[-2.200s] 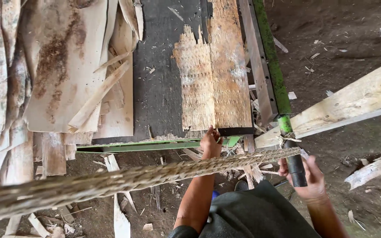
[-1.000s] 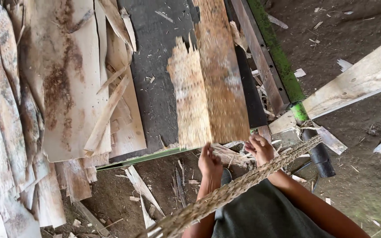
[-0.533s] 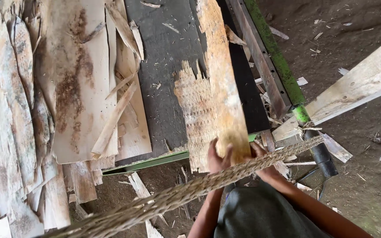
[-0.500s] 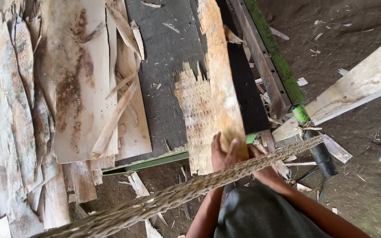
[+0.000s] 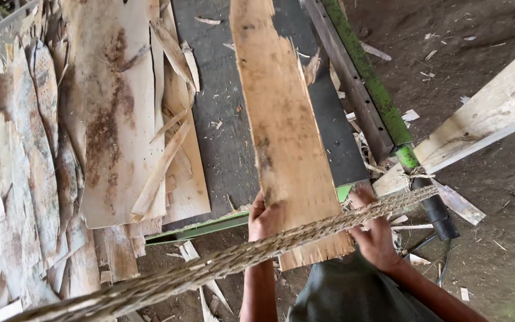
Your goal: Trimming and cutting pieces of bark using a manual guillotine cutter at a workbench.
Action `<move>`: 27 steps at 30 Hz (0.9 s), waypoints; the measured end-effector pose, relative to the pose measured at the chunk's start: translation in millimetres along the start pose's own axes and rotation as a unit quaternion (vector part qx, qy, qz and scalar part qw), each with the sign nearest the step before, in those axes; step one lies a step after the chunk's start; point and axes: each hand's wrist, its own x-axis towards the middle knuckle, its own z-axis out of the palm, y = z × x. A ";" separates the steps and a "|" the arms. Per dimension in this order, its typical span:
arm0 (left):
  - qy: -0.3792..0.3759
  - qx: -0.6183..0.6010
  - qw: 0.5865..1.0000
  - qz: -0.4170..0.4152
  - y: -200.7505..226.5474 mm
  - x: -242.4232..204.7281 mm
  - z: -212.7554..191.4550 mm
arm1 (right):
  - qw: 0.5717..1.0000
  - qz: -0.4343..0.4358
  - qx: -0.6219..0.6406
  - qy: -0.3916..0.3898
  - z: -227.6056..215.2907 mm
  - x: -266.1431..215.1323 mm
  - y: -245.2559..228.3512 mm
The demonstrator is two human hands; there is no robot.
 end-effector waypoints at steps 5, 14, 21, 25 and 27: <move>0.120 -0.177 0.976 -0.040 -96.8 -5.7 -89.7 | 0.877 0.319 0.357 0.036 41.6 -62.5 147.3; 0.053 -0.036 0.997 -0.049 -128.2 4.5 -110.0 | 0.839 0.419 0.347 0.005 40.2 -127.5 226.5; 0.084 0.179 0.976 -0.087 -183.8 14.9 -48.3 | 0.926 0.347 -0.146 0.005 5.9 -124.3 188.4; -0.012 0.222 0.975 0.001 -202.7 11.3 -18.5 | 0.807 0.540 0.125 0.204 -14.5 -129.8 149.5; -0.031 0.211 0.977 0.004 -177.1 3.3 5.5 | 0.778 0.548 0.191 0.240 -15.8 -141.9 154.9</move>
